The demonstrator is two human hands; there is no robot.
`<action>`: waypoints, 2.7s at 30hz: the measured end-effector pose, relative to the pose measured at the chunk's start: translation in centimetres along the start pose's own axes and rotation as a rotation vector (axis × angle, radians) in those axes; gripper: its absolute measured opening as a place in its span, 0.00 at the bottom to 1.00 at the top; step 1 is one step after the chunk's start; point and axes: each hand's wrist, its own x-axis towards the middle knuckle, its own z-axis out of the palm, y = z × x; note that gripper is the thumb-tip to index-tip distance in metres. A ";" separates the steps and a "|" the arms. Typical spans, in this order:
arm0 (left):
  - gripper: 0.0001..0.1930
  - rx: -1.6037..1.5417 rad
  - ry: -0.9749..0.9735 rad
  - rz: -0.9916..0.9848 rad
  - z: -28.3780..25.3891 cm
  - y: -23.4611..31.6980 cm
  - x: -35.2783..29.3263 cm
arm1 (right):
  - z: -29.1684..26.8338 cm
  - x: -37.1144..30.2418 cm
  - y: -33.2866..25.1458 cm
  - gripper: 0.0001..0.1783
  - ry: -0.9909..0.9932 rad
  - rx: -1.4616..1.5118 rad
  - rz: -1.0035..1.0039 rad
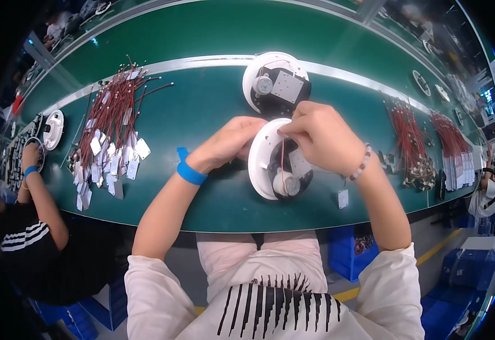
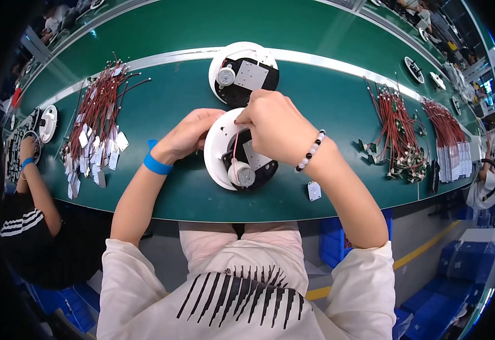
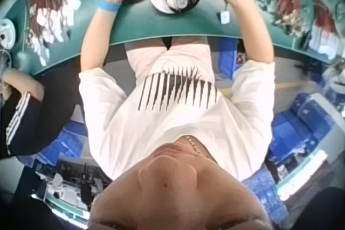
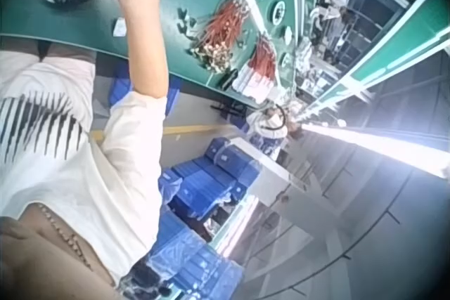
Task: Inserting and routing wires into circular electronic housing units on an assembly line.
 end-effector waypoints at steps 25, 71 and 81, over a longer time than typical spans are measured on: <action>0.11 0.452 0.284 0.072 -4.7 3.1 -2.9 | 1.5 -0.2 6.3 0.13 -0.387 0.925 0.420; 0.19 1.843 1.373 -0.179 -17.5 14.1 -20.6 | 6.2 -4.1 5.1 0.08 0.012 1.040 0.554; 0.17 2.038 1.427 -0.501 -35.8 8.1 -26.9 | 3.2 -8.5 6.7 0.09 0.211 0.711 0.370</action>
